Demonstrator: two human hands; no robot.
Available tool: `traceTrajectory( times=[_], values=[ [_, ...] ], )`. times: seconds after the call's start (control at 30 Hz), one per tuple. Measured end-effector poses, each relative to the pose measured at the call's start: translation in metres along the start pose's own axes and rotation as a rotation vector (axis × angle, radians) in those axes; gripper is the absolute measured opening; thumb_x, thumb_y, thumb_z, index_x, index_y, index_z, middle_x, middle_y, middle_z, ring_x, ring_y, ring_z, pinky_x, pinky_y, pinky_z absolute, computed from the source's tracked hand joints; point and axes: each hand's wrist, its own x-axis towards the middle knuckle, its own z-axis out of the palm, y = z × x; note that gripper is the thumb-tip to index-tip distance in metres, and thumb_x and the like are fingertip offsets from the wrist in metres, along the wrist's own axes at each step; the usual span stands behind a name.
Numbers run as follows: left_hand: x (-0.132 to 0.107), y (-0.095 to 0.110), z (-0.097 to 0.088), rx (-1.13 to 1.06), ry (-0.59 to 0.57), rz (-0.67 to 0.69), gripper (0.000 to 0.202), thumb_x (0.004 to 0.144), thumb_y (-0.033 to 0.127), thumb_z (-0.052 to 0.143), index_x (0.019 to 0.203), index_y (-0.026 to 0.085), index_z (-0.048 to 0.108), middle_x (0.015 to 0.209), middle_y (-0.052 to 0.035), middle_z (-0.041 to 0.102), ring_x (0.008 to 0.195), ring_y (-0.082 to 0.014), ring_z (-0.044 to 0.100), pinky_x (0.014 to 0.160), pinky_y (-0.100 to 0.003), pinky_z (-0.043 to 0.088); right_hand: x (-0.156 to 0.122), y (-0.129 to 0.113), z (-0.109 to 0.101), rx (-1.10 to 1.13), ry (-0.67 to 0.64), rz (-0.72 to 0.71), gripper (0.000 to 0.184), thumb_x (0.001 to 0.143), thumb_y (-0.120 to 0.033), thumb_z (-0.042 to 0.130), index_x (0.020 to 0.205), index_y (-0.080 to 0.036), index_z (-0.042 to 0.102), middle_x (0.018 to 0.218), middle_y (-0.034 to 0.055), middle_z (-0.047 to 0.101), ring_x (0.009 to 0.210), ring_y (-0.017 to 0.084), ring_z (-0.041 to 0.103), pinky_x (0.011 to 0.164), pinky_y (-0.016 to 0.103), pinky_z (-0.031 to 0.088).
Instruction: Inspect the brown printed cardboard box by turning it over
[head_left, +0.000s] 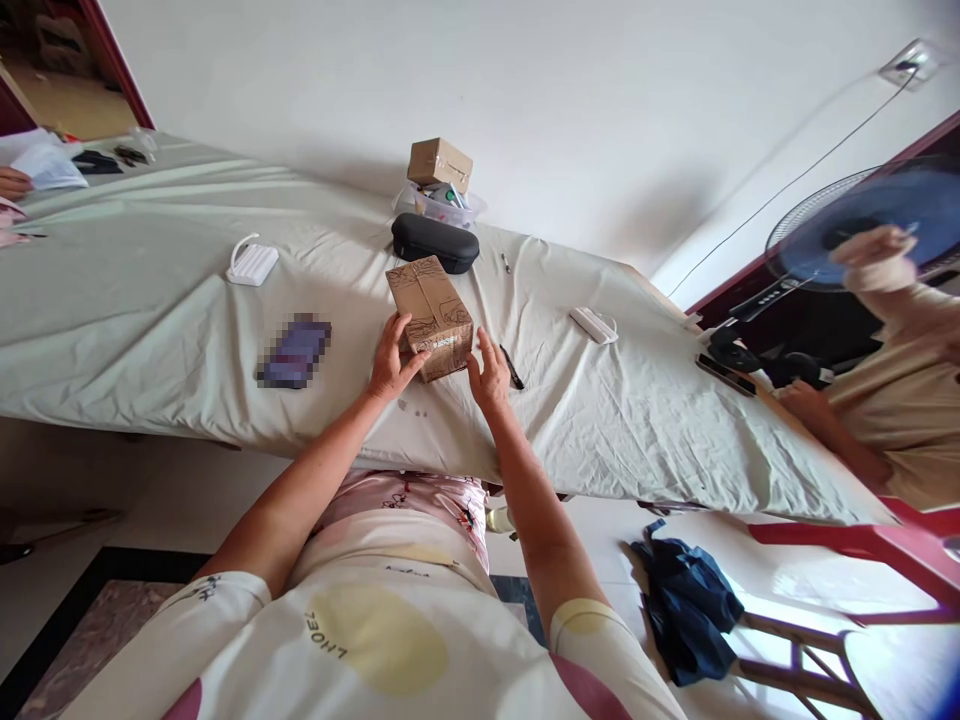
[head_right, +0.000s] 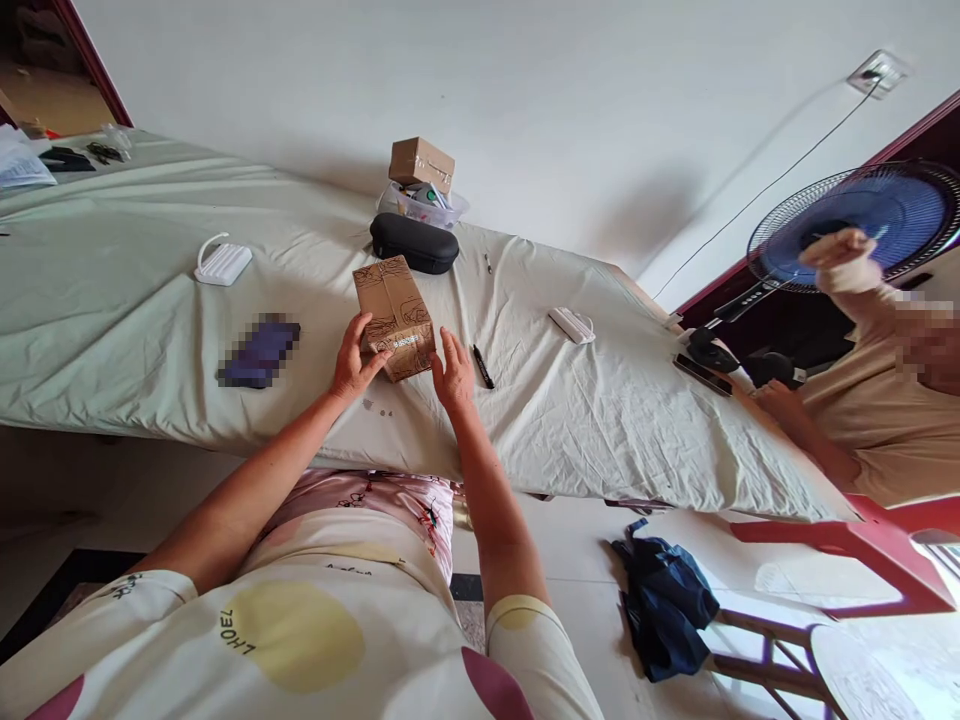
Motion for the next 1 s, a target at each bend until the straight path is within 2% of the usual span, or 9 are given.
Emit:
traceTrajectory(
  times=[0.1, 0.23, 0.37, 0.47, 0.63, 0.77, 0.9, 0.93, 1.0],
  values=[
    [0.0, -0.003, 0.0, -0.083, -0.019, -0.048, 0.085, 0.095, 0.078, 0.051, 0.156, 0.02, 0.039, 0.156, -0.0212, 0.054, 0.147, -0.03, 0.054, 0.122, -0.045, 0.046, -0.011, 0.012, 0.008, 0.139, -0.068, 0.128, 0.043, 0.103, -0.041, 0.046, 0.13, -0.018, 0.071, 0.125, 0.0158, 0.074, 0.105, 0.025, 0.072, 0.093, 0.041, 0.062],
    [0.0, -0.013, 0.002, -0.117, -0.02, -0.143, 0.085, 0.097, 0.077, 0.048, 0.159, 0.02, 0.036, 0.156, -0.02, 0.057, 0.142, -0.0275, 0.06, 0.115, -0.039, 0.052, -0.018, 0.013, 0.009, 0.22, 0.044, 0.191, 0.042, 0.102, -0.047, 0.047, 0.116, -0.018, 0.075, 0.121, 0.0151, 0.073, 0.093, 0.02, 0.072, 0.079, 0.034, 0.064],
    [-0.002, -0.021, 0.004, 0.05, -0.051, -0.208, 0.069, 0.098, 0.065, 0.058, 0.151, 0.02, 0.049, 0.149, -0.0184, 0.063, 0.135, -0.0289, 0.065, 0.114, -0.043, 0.053, -0.016, 0.012, 0.006, 0.231, 0.235, 0.217, 0.041, 0.102, -0.051, 0.046, 0.109, -0.021, 0.072, 0.117, 0.0132, 0.073, 0.101, 0.022, 0.071, 0.077, 0.032, 0.063],
    [-0.005, -0.021, 0.005, 0.271, -0.133, -0.218, 0.051, 0.091, 0.049, 0.074, 0.13, 0.018, 0.066, 0.14, -0.0199, 0.068, 0.134, -0.0354, 0.064, 0.116, -0.05, 0.051, -0.016, 0.015, 0.007, 0.259, 0.294, 0.293, 0.038, 0.101, -0.049, 0.046, 0.115, -0.021, 0.069, 0.107, 0.0105, 0.074, 0.093, 0.02, 0.073, 0.078, 0.032, 0.062],
    [-0.008, -0.016, 0.006, 0.47, -0.292, -0.243, 0.029, 0.089, 0.035, 0.075, 0.11, 0.015, 0.07, 0.126, -0.0214, 0.072, 0.126, -0.0367, 0.066, 0.111, -0.051, 0.052, -0.018, 0.017, 0.013, 0.383, 0.149, 0.372, 0.041, 0.092, -0.044, 0.059, 0.124, -0.019, 0.063, 0.101, 0.009, 0.076, 0.08, 0.018, 0.07, 0.074, 0.032, 0.061],
    [-0.006, -0.012, 0.006, 0.456, -0.204, -0.312, 0.041, 0.09, 0.03, 0.07, 0.126, 0.01, 0.063, 0.132, -0.0266, 0.068, 0.133, -0.0391, 0.062, 0.115, -0.053, 0.048, -0.019, 0.016, 0.016, 0.354, -0.062, 0.371, 0.044, 0.086, -0.04, 0.068, 0.126, -0.022, 0.062, 0.092, 0.0046, 0.077, 0.075, 0.019, 0.069, 0.077, 0.037, 0.061],
    [0.005, 0.027, 0.003, 0.34, 0.049, -0.147, 0.062, 0.094, 0.041, 0.065, 0.146, 0.01, 0.052, 0.153, -0.0283, 0.055, 0.147, -0.0412, 0.051, 0.121, -0.059, 0.043, -0.02, 0.02, 0.019, 0.272, -0.121, 0.307, 0.051, 0.086, -0.039, 0.068, 0.132, -0.02, 0.06, 0.091, 0.0042, 0.077, 0.076, 0.021, 0.071, 0.08, 0.04, 0.061],
    [0.005, 0.048, 0.001, 0.287, 0.064, -0.062, 0.057, 0.096, 0.042, 0.062, 0.145, 0.013, 0.055, 0.151, -0.0247, 0.059, 0.147, -0.0388, 0.053, 0.122, -0.057, 0.043, -0.021, 0.022, 0.021, 0.254, -0.104, 0.279, 0.051, 0.087, -0.041, 0.067, 0.132, -0.019, 0.06, 0.089, 0.0042, 0.077, 0.075, 0.021, 0.071, 0.078, 0.039, 0.062],
    [0.001, 0.1, -0.004, 0.116, -0.055, 0.077, 0.039, 0.104, 0.04, 0.051, 0.136, 0.021, 0.064, 0.138, -0.0156, 0.07, 0.136, -0.0298, 0.063, 0.118, -0.048, 0.049, -0.023, 0.026, 0.025, 0.224, -0.041, 0.204, 0.049, 0.091, -0.046, 0.063, 0.132, -0.019, 0.062, 0.084, 0.0029, 0.074, 0.071, 0.02, 0.071, 0.073, 0.037, 0.062]
  ],
)
